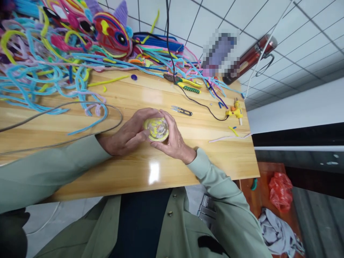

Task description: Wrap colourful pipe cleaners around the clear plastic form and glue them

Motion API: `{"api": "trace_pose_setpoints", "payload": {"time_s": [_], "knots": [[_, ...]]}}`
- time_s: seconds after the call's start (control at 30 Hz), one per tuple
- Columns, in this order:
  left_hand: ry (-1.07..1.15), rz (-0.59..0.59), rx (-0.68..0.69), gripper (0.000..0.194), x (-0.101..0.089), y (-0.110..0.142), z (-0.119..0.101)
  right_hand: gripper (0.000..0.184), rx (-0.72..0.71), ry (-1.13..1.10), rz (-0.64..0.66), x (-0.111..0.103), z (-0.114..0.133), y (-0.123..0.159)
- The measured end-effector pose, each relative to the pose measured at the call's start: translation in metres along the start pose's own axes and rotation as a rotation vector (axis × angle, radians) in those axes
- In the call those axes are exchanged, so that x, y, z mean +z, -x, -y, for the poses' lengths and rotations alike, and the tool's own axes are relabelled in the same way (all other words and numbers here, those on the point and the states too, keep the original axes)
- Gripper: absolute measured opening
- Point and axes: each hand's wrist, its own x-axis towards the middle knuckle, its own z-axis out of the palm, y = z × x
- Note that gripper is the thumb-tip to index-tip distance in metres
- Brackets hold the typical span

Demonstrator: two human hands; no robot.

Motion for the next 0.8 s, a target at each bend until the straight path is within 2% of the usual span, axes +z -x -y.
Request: {"api": "trace_pose_setpoints", "payload": {"time_s": [0.27, 0.47, 0.67, 0.8], "knots": [[-0.01, 0.025, 0.028, 0.058, 0.003, 0.001, -0.001, 0.113, 0.029, 0.022, 0.026, -0.009, 0.006, 0.002], [-0.027, 0.037, 0.01, 0.063, 0.003, 0.004, -0.003, 0.109, -0.046, 0.058, 0.011, -0.012, 0.01, 0.002], [-0.041, 0.043, -0.009, 0.065, 0.001, 0.002, -0.01, 0.118, -0.038, 0.109, 0.034, -0.013, 0.002, 0.006], [-0.079, 0.062, 0.028, 0.066, 0.001, 0.001, -0.012, 0.119, -0.034, 0.025, 0.005, -0.02, 0.008, 0.002]]}}
